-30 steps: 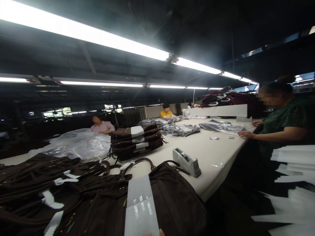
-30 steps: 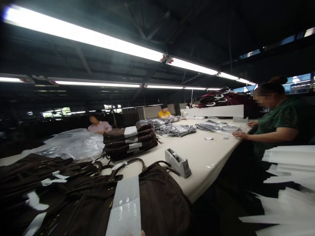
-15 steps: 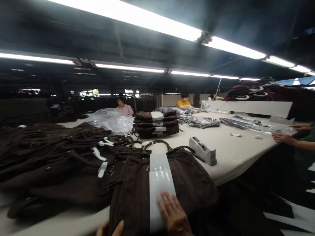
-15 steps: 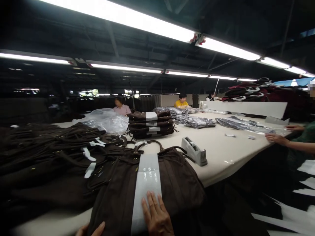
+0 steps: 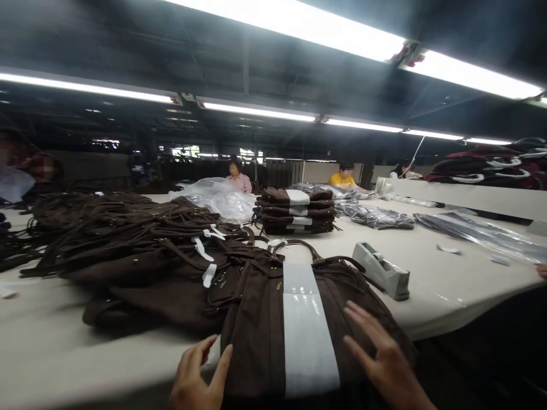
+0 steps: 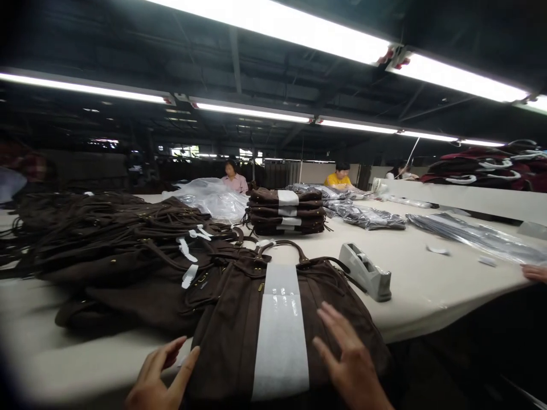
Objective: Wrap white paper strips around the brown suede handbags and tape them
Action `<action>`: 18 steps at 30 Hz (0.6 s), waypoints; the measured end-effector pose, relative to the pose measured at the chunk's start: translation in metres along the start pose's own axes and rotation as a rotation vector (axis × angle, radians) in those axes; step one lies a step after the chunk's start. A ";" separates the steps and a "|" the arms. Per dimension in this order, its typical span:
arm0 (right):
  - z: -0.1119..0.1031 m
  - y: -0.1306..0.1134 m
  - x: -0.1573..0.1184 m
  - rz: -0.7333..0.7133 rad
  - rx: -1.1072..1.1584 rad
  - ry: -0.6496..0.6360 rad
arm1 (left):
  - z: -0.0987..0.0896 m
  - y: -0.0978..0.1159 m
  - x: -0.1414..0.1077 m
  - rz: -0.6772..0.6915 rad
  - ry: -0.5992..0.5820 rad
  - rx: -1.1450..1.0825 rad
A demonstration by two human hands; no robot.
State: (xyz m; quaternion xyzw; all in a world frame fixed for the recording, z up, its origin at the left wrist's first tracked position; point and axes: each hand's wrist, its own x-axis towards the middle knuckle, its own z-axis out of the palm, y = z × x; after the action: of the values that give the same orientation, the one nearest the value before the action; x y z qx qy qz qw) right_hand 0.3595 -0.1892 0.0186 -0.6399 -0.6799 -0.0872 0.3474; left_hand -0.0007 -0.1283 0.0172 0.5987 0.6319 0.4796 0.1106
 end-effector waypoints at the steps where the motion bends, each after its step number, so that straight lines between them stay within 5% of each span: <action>1: -0.011 0.015 0.010 0.107 -0.060 0.106 | 0.003 0.006 0.010 0.048 -0.042 0.034; 3: -0.025 0.044 0.028 0.329 -0.232 0.183 | 0.015 0.021 0.028 0.144 -0.124 0.176; 6: -0.033 0.072 0.048 0.579 -0.276 -0.131 | 0.032 0.046 0.050 0.254 -0.309 0.519; 9: -0.037 0.079 0.061 0.660 -0.183 -0.306 | 0.042 0.054 0.070 0.144 -0.534 0.702; 11: -0.038 0.080 0.066 0.696 -0.171 -0.283 | 0.046 0.048 0.082 0.047 -0.624 0.669; 15: -0.034 0.080 0.070 0.739 -0.134 -0.264 | 0.053 0.028 0.098 -0.012 -0.547 0.437; 18: -0.027 0.082 0.072 0.749 -0.081 -0.235 | 0.057 0.016 0.103 -0.258 -0.616 0.048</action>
State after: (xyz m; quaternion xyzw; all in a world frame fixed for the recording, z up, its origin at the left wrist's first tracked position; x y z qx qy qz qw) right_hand 0.4497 -0.1323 0.0537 -0.8625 -0.4305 0.0928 0.2494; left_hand 0.0237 -0.0150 0.0448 0.6330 0.6506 0.2431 0.3420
